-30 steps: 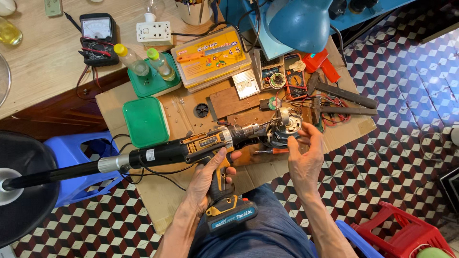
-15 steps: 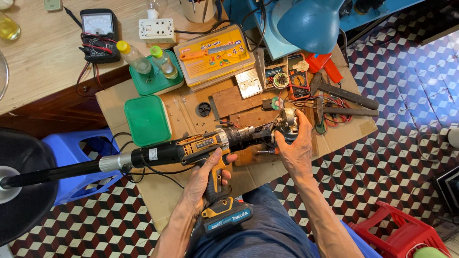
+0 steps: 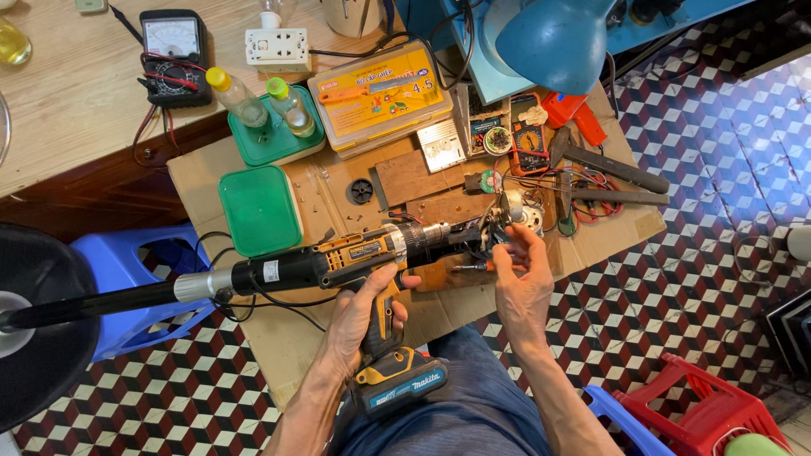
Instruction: The person repairs a ceiling fan motor by hand, connecting wires and tightening screws. They use a cordless drill to secure components and a multimeter to test electrical connections. The person handles small parts and wires throughout the process.
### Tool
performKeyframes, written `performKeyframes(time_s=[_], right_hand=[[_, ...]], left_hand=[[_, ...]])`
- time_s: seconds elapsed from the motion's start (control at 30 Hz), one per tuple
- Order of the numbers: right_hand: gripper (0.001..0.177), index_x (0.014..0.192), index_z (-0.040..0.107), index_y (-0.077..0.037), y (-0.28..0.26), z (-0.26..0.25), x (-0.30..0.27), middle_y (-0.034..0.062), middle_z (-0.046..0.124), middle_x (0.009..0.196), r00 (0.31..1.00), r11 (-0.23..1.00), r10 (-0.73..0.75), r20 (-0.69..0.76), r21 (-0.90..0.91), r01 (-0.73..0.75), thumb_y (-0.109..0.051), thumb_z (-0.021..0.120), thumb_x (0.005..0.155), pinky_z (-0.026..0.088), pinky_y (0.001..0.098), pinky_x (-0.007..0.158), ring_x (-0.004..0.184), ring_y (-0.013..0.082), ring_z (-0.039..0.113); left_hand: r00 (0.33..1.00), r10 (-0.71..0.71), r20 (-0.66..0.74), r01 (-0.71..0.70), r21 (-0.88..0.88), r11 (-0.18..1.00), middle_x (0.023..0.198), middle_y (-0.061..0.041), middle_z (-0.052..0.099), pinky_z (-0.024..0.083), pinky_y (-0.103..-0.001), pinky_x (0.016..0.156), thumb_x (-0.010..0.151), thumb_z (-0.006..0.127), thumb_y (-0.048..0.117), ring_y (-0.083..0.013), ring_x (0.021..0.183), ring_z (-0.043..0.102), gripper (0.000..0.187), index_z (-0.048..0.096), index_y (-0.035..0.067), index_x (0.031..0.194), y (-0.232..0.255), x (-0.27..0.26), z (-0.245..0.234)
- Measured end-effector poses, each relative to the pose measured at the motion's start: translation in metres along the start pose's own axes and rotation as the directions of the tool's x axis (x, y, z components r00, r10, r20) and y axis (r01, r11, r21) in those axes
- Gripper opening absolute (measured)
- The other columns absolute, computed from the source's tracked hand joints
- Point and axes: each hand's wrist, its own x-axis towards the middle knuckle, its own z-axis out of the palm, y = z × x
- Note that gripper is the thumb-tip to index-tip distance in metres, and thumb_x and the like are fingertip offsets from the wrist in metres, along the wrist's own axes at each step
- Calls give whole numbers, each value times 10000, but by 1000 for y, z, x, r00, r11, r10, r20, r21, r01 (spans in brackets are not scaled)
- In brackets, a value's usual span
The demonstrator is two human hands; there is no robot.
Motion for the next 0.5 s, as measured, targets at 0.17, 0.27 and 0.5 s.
performKeyframes(time_s=[0.17,0.27,0.5], right_hand=[[332,1262,650,23,32,15,17,99,740,1126,974,934,209,90,275,-226,-146,640,976,529,257,881,990,123,693],[341,1266,666,22,53,20,22,71,737,1129,964,862,249,97,431,-266,-144,650,969,529,239,876,990,117,685],[365,1280,671,30,71,29,16,51,706,1064,936,736,335,104,591,-329,-142,671,958,501,255,738,888,117,650]], left_hand=[[997,-70,28,72,-51,996,1021,-98,794,552,-226,506,895,655,478,-72,560,633,530,704,41,1190,15,3,3],[991,-126,49,129,-84,988,1013,-107,790,546,-225,483,901,643,484,-70,539,621,529,695,60,1214,24,5,1],[964,-236,121,260,-253,932,977,-116,759,522,-220,444,921,662,444,-73,523,603,521,641,31,1238,29,17,-6]])
